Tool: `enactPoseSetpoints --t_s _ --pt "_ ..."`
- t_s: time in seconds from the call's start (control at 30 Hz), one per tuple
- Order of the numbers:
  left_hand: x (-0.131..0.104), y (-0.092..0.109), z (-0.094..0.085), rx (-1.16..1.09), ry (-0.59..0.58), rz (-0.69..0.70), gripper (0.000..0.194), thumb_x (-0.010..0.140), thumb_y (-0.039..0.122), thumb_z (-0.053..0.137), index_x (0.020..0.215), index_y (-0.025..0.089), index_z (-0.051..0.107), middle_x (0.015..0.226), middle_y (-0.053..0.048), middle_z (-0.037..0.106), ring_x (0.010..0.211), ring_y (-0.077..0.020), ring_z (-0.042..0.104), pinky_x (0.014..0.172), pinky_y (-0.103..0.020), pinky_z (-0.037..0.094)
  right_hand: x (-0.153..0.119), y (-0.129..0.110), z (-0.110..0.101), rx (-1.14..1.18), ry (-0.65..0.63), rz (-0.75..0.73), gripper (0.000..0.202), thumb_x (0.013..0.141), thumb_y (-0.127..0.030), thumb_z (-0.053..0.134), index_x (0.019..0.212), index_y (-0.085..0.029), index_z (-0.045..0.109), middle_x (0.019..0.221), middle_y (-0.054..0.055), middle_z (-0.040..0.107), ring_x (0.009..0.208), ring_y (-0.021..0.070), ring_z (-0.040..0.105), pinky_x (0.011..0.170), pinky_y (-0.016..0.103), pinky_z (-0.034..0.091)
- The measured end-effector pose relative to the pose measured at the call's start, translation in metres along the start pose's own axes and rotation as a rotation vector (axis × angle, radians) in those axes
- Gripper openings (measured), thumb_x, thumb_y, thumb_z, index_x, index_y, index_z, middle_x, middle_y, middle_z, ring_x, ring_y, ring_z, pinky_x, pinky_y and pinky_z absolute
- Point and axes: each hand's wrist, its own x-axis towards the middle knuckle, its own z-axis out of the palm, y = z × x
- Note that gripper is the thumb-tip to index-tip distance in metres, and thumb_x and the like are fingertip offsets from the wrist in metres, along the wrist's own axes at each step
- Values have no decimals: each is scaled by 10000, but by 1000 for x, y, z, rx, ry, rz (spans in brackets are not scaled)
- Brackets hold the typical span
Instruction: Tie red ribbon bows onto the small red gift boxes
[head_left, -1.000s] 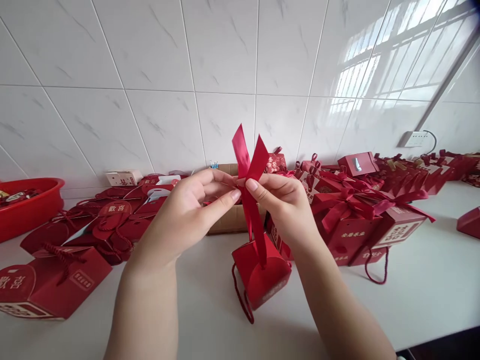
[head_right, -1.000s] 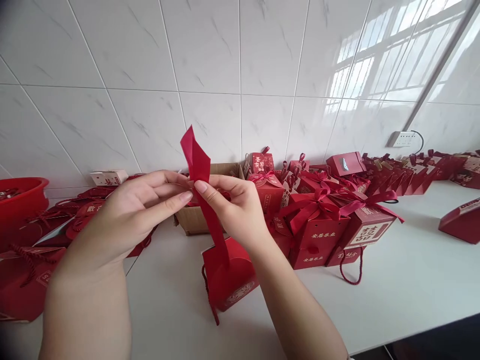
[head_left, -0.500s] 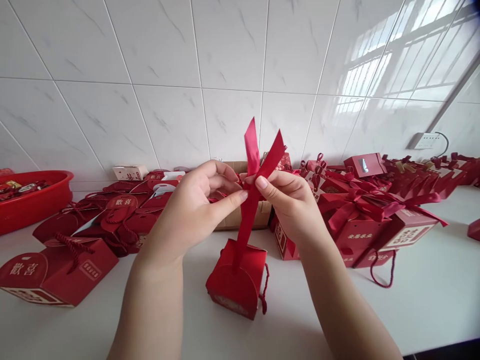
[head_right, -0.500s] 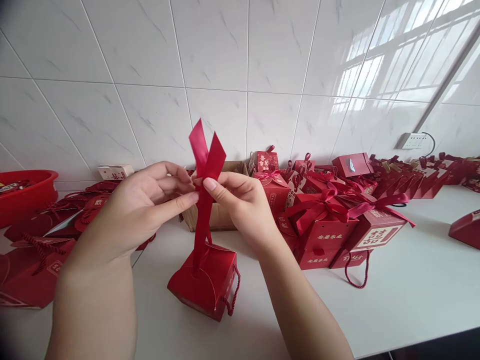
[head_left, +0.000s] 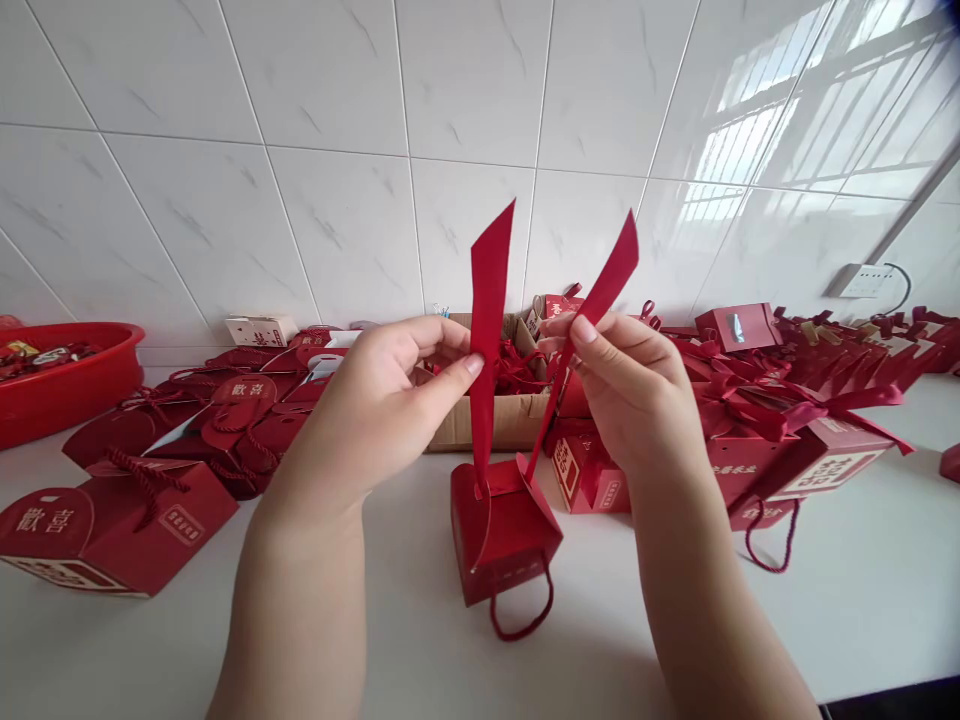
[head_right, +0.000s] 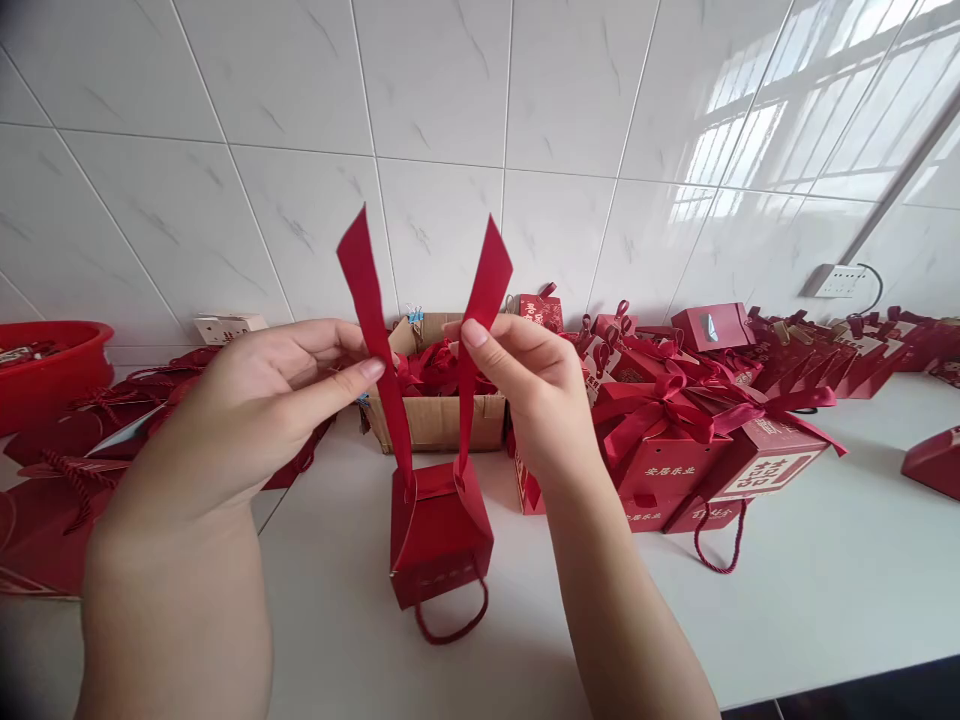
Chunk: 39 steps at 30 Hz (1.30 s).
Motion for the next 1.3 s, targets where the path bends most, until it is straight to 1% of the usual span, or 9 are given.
enactPoseSetpoints --t_s 0.1,0.27,0.4,0.53,0.7,0.87,1.03,1.13,1.3 --pt "1 -2 -1 -69 5 -2 143 825 281 611 923 212 690 938 -37 702 904 -212 637 836 -317 499 2 0 -5 -36 34 -24 131 845 -339 633 763 -264 701 899 -3 715 898 174 653 838 344 515" --pt "2 -2 -5 -122 35 -1 111 823 291 601 819 197 660 814 -28 673 740 -170 607 684 -260 473 6 4 -13 -113 88 -38 142 826 -394 650 817 -264 705 949 14 715 915 188 650 812 349 527" --pt "2 -1 -9 -83 68 -3 130 807 288 614 717 199 645 713 -13 641 656 -148 567 603 -245 419 10 10 -18 -91 102 -37 103 808 -363 676 817 -266 708 894 -2 705 876 165 643 815 330 515" --pt "5 -4 -9 -85 107 -5 107 788 265 644 699 208 655 667 2 628 635 -133 540 578 -240 395 12 13 -21 -34 106 -7 81 808 -331 679 804 -256 710 847 -11 681 819 139 625 799 305 501" --pt "10 -9 -6 -129 146 -13 107 772 297 656 712 208 665 635 12 614 588 -120 508 568 -250 378 10 11 -18 -97 129 2 148 803 -381 677 764 -240 701 785 -8 658 777 145 614 743 297 493" --pt "11 -11 -2 -51 210 6 153 755 325 651 703 184 679 576 8 561 547 -130 473 526 -255 345 7 10 -13 -192 151 -48 197 797 -411 680 737 -224 704 709 -1 643 686 145 594 650 286 475" --pt "10 -12 -1 -18 249 21 199 779 364 640 699 186 681 597 1 573 540 -130 473 507 -254 341 6 10 -10 -195 149 -75 177 789 -389 695 717 -228 711 688 -5 637 673 137 579 620 270 461" --pt "10 -11 -1 -15 239 47 227 797 386 633 693 189 675 618 1 589 562 -131 495 527 -253 368 7 10 -10 -179 149 -81 165 789 -378 698 712 -232 713 689 -8 636 670 132 573 619 266 457" --pt "9 -10 -1 -62 135 48 231 809 419 633 780 200 699 697 -8 663 630 -152 574 613 -268 454 7 10 -11 -179 146 -68 166 786 -380 702 715 -231 714 700 -7 649 684 136 588 647 273 472"
